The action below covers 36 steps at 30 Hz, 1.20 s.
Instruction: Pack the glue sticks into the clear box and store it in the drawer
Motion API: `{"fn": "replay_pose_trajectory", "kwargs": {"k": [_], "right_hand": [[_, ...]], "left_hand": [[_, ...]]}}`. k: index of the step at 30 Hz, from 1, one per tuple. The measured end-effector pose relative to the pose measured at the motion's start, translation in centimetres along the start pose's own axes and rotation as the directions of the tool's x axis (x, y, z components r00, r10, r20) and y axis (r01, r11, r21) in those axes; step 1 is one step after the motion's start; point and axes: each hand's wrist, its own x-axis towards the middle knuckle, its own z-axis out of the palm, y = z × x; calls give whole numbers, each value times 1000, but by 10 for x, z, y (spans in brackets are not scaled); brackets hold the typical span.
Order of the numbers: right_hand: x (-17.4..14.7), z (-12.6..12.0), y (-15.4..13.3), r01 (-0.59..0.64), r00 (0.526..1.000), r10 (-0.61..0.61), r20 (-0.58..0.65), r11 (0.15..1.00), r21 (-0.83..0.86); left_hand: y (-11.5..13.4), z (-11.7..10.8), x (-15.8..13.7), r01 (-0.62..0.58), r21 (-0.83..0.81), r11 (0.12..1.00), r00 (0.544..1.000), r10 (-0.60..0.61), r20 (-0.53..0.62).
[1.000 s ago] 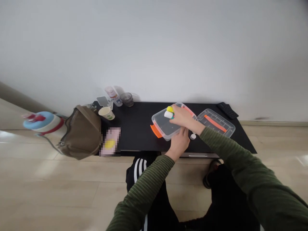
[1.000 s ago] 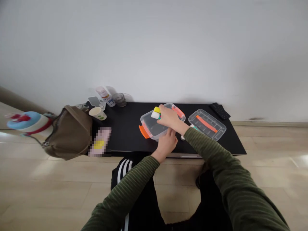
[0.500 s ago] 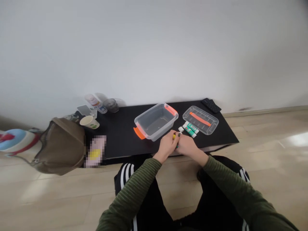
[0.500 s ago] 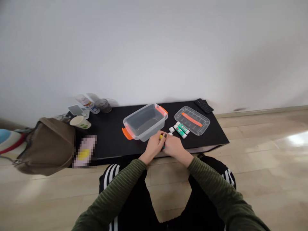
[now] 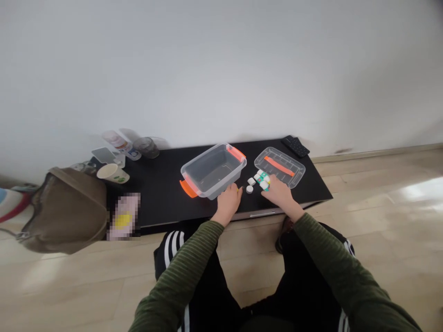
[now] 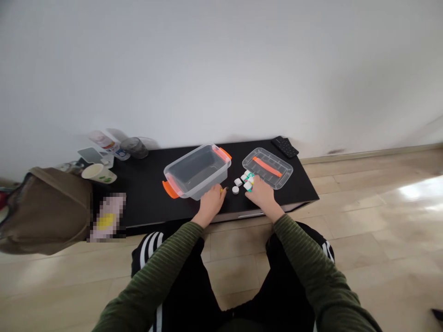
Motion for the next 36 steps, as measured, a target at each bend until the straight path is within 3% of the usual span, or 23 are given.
{"fn": "replay_pose_trajectory", "kwargs": {"k": [4,9,17,22,24,27,30,36], "right_hand": [[6,10,-4,4,1000,-3,9,1000,-13],[0,22,-18,25,1000,-25,2,995,-93],[3,23,-23,75,996,-83,-44,985,-153],[-3,7,-15,158,979,-179,-93,966,-203],[-6,0,-9,131,987,-147,-69,972,-195],[-8,-1,-1,74,995,-63,72,984,-164],[-5,7,-1,107,984,-84,160,984,-142],[5,25,-19,140,989,-134,67,985,-98]], "left_hand": [[3,16,1,-64,154,986,998,63,8],[9,29,7,-88,174,981,996,87,16],[11,24,7,-37,58,998,997,32,76],[5,20,6,34,-54,998,980,-23,196],[1,22,6,44,-123,991,977,-17,213],[-4,29,10,15,-228,974,984,26,175],[-5,37,16,-40,-313,949,992,77,105],[-4,48,27,-133,-456,880,990,137,-26]]}}
